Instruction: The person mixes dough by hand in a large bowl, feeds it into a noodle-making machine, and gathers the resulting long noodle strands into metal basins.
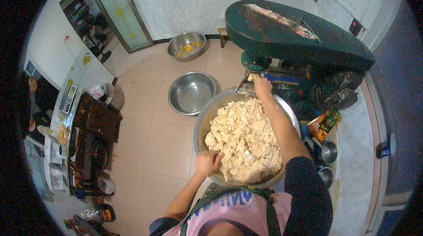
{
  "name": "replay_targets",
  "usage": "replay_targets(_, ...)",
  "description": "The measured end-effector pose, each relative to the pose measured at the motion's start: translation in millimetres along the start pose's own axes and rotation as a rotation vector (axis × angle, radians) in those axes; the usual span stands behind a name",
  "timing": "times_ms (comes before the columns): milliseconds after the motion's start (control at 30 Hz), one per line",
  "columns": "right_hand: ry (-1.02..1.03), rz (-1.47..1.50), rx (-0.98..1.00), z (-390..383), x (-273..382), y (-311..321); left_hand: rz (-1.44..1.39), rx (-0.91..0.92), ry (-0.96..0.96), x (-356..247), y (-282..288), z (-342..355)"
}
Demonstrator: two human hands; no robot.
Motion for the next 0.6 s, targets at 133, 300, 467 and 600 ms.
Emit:
replay_targets(133, -0.023, 0.225, 0.132, -22.4, 11.6, 17.3, 0.006, -0.082, -0.019, 3.4, 9.3, -6.6)
replay_targets(300, 0.208, -0.047, -0.078, -26.9, 20.8, 34.9, 0.033, -0.039, -0.056, -5.2, 1.4, 1.3)
replay_targets(467, 0.061, 0.081, 0.069, -19.4, 12.9, 43.6, 0.020, -0.075, -0.050, -6.5, 11.9, 1.4)
replay_targets(600, 0.118, 0.014, 0.308, -41.5, 36.0, 34.6, 0.031, -0.043, -0.016, 3.2, 5.8, -2.7)
Point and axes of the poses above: each hand's wrist, its own z-axis towards the middle knuckle, its own y-axis out of the back of the hand, x = y × z, the point moved 10 cm from there along z, towards the middle knuckle, and after that the axes turned 2 degrees about -y, right-handed, at the moved point
